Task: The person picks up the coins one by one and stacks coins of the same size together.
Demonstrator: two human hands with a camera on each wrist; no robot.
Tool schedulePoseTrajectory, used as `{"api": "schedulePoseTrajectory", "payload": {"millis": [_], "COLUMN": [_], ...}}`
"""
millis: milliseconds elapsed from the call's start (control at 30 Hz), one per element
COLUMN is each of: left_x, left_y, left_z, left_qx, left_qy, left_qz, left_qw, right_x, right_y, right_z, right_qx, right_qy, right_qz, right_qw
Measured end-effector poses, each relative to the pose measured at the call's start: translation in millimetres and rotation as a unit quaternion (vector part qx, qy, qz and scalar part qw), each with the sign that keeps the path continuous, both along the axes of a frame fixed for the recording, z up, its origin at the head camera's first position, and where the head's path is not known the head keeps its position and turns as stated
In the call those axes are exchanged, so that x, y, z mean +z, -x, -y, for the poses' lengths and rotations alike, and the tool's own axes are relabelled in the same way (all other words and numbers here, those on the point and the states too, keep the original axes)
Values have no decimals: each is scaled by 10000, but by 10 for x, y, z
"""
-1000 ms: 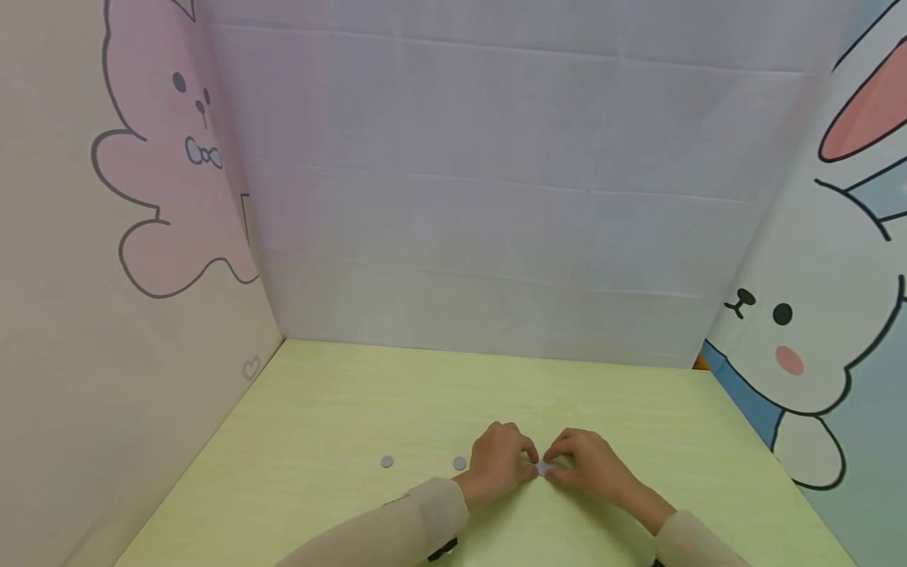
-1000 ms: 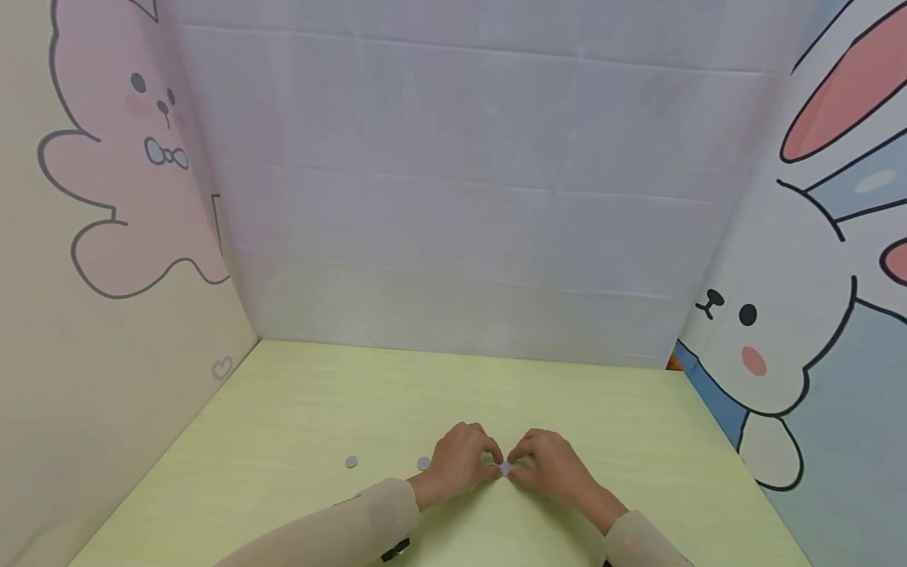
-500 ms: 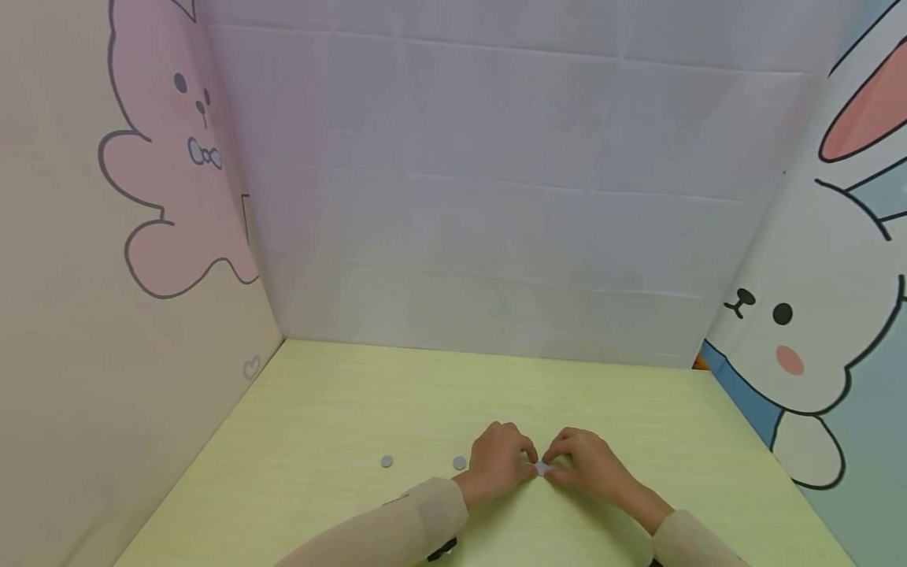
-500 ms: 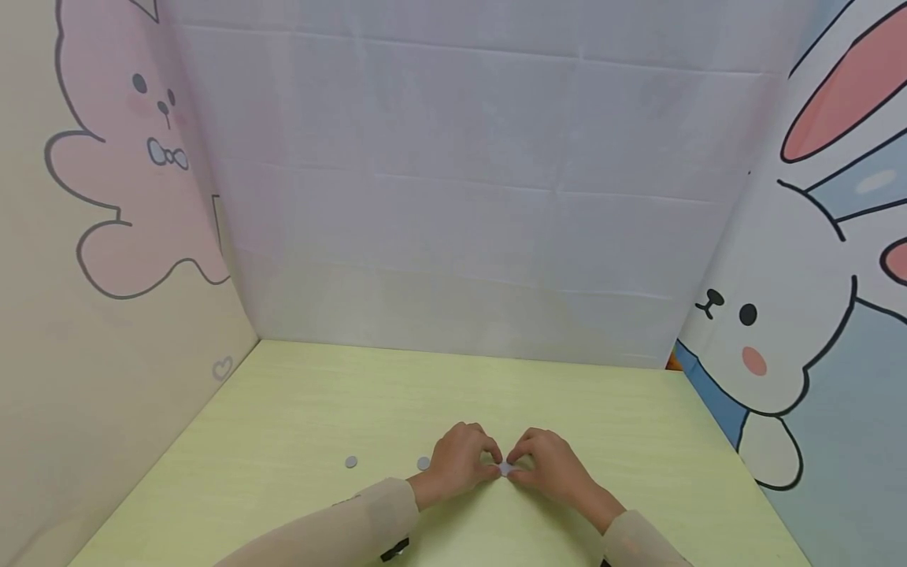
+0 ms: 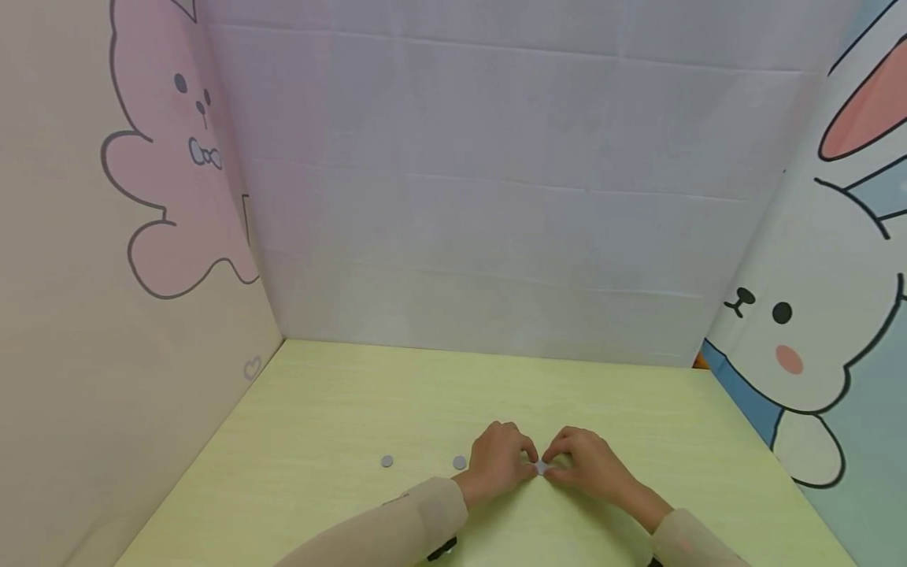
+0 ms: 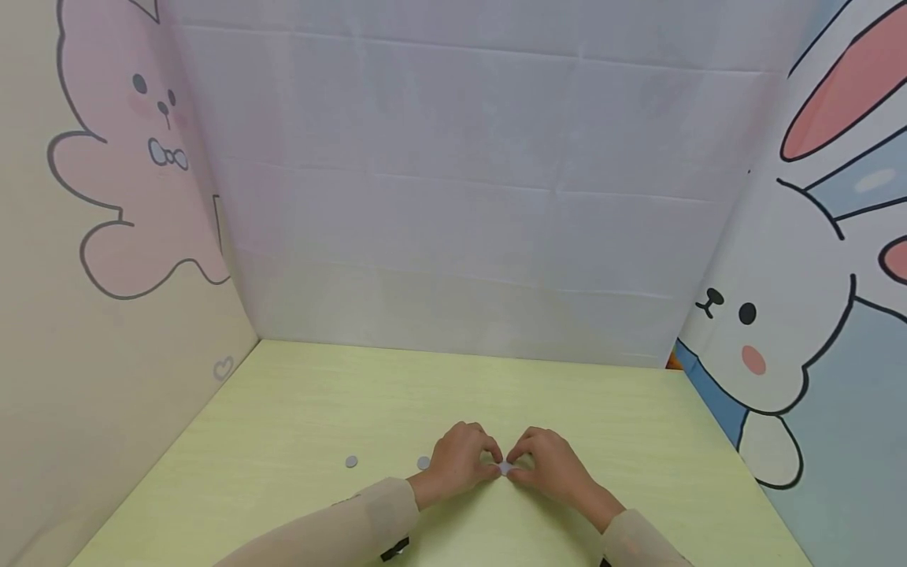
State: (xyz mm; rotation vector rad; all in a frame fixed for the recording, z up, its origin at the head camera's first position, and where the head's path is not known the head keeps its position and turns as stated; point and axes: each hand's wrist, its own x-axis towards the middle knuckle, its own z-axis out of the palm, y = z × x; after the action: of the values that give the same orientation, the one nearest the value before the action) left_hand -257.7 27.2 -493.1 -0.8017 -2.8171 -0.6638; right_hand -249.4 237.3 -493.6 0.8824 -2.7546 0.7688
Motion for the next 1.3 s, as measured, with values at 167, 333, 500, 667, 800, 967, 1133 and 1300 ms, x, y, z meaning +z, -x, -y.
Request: {"api": "schedulePoseTrajectory", "payload": {"millis": [167, 333, 500, 667, 800, 967, 1133, 1300], "left_x": [-15, -19, -13, -9, -4, 3, 24, 98], "left_y": [7, 7, 6, 4, -3, -10, -6, 1], "left_z": [1, -3, -3, -2, 3, 14, 44, 98], "left_qx": [-7, 6, 20, 20, 17, -9, -90, -199], "left_qy": [10, 71, 98, 71, 21, -20, 14, -22], "left_qz": [-22, -68, -71, -44, -3, 78, 132, 89], "left_qw": [10000, 10000, 9999, 10000, 10000, 10000, 9999, 9998], "right_x": [0, 1, -3, -8, -5, 7, 32, 78], "right_y": [-6, -10, -6, -6, -6, -18, -27, -30], "right_z": [5, 3, 3, 1, -1, 2, 4, -18], "right_qx": [37, 43, 15, -1, 5, 21, 8, 102], "right_qy": [33, 52, 16, 21, 26, 39, 23, -8], "right_qz": [-29, -27, -16, 7, 5, 56, 180, 305], "right_qw": [10000, 10000, 10000, 10000, 10000, 10000, 9998, 9995]}}
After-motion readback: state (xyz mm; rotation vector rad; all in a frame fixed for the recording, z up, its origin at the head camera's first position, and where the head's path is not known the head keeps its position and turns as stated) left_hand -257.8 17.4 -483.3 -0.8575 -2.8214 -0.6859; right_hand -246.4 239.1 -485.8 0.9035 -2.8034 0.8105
